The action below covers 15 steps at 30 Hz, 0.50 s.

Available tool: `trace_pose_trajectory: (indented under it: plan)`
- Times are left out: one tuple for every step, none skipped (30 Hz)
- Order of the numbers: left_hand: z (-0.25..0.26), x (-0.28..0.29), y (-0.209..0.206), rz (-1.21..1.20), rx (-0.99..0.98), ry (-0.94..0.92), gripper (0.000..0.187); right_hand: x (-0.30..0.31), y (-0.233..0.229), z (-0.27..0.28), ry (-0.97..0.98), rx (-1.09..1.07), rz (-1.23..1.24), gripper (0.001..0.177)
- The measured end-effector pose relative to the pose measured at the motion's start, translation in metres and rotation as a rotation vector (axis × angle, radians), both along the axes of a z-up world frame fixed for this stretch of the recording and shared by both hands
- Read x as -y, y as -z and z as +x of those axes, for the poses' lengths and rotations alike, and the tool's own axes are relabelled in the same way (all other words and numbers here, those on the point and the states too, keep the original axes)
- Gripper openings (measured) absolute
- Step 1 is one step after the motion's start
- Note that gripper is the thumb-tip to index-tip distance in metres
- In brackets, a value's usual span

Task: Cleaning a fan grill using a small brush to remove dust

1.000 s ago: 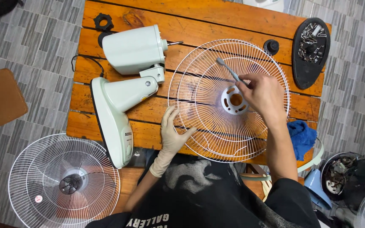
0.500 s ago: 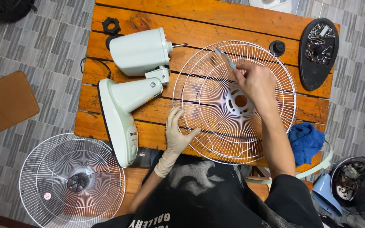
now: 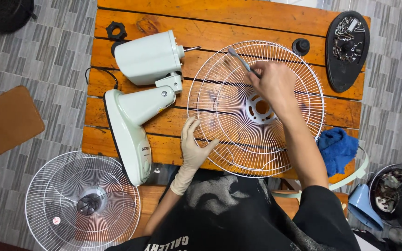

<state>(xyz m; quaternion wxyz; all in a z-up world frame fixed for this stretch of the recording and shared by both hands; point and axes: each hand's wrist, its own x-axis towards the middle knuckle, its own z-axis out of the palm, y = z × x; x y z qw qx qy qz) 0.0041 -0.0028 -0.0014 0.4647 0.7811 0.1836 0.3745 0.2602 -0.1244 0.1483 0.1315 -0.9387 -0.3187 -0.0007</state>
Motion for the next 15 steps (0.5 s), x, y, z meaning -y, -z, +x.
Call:
trace_pose_trajectory:
  plan:
    - [0.0,0.0,0.0,0.001,0.0,-0.001,0.084,-0.001,0.002,0.001,-0.001,0.0,0.001,0.018]
    - [0.0,0.001,0.0,0.0,0.002,0.001,0.084,-0.002,0.004,0.002,0.001,0.002,0.006,0.018]
    - [0.0,0.001,0.001,-0.002,0.005,0.001,0.084,-0.004,0.006,0.004,0.001,0.005,0.01,0.019]
    - [-0.001,0.0,0.0,-0.001,0.005,-0.002,0.084,0.0,0.0,-0.003,-0.002,0.005,0.011,0.019]
    - [-0.001,0.0,-0.001,-0.003,0.009,-0.002,0.083,0.004,-0.005,-0.009,0.006,-0.014,-0.003,0.019]
    - [-0.001,0.0,-0.002,-0.005,0.012,-0.003,0.083,0.008,-0.01,-0.015,0.014,-0.033,-0.017,0.019]
    - [-0.002,0.0,-0.001,-0.006,0.013,-0.002,0.083,0.014,-0.016,-0.019,0.015,-0.033,-0.019,0.019]
    - [-0.002,0.0,0.0,-0.005,0.01,-0.003,0.083,0.02,-0.023,-0.023,0.025,-0.064,-0.036,0.02]
    - [-0.002,0.0,0.0,-0.004,0.01,-0.002,0.084,0.027,-0.03,-0.027,0.037,-0.094,-0.053,0.022]
    - [-0.001,0.0,0.0,-0.006,0.012,0.001,0.084,0.031,-0.033,-0.028,0.04,-0.091,-0.055,0.022]
    - [-0.001,0.0,0.0,-0.007,0.01,0.0,0.084,0.035,-0.035,-0.03,0.063,-0.097,-0.064,0.022]
    - [-0.001,0.0,-0.001,-0.007,0.008,-0.002,0.084,0.039,-0.038,-0.033,0.086,-0.102,-0.074,0.021]
    - [-0.002,-0.001,-0.001,-0.005,0.016,0.0,0.084,0.04,-0.035,-0.032,0.088,-0.094,-0.071,0.021]
    - [-0.002,-0.001,-0.002,-0.005,0.011,0.0,0.084,0.04,-0.032,-0.031,0.101,-0.073,-0.057,0.021]
    - [-0.003,0.0,-0.003,-0.007,0.004,-0.001,0.084,0.041,-0.03,-0.03,0.114,-0.052,-0.043,0.021]
